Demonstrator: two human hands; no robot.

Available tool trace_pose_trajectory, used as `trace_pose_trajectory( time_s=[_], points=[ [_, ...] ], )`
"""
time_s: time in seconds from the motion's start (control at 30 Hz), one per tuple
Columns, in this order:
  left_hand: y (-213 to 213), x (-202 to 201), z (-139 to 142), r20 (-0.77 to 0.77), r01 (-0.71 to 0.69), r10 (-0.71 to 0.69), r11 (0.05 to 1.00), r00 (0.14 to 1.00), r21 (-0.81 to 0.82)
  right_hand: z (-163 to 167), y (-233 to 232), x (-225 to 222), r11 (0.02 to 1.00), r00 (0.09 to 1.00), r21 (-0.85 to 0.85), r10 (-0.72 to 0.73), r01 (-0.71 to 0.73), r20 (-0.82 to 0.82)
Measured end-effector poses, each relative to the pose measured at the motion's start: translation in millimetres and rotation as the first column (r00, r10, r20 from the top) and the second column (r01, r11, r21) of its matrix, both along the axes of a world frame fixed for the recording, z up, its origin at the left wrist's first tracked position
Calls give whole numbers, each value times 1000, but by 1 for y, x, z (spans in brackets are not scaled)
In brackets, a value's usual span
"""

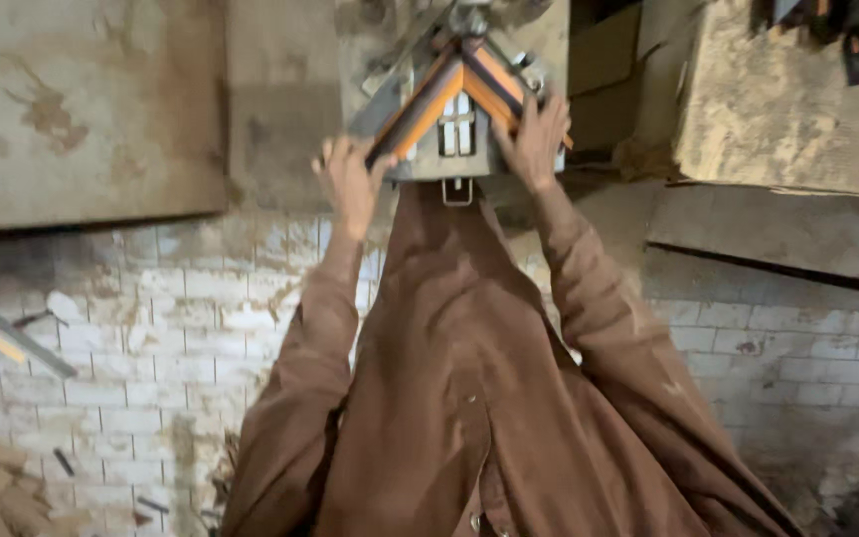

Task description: The person places mitered picture frame corners into a V-nail joining machine, positions the joint against the fence, and presses the machine to drive a V-nail into each corner. They then stack the joined frames on the workbench and pick up the next corner pieces to repeat the process.

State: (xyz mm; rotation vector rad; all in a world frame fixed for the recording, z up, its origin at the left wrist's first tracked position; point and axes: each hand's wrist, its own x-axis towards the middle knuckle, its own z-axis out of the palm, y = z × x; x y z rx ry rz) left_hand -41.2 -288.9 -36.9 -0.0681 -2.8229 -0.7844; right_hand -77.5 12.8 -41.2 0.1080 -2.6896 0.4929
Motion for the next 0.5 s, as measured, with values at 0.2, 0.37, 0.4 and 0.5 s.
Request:
trace_pose_trajectory(
  time_s=[0.2, 0.37, 0.4, 0.5],
  points=[
    [35, 68, -1, -79, 50, -47, 998, 996, 32, 0, 52, 83, 986, 979, 164, -6, -28, 204],
    [88, 98, 10, -21, 125, -125, 937, 992, 325, 13, 135, 149, 989, 981, -29, -141, 146, 133],
    [100, 97, 10, 4, 138, -148, 935, 989, 327, 15, 159, 154, 968, 967, -46, -243, 247, 77],
    [136, 83, 6, 56, 154, -174, 954, 983, 257, 25, 245, 166, 869, 872, -118, -487, 480, -44]
  ],
)
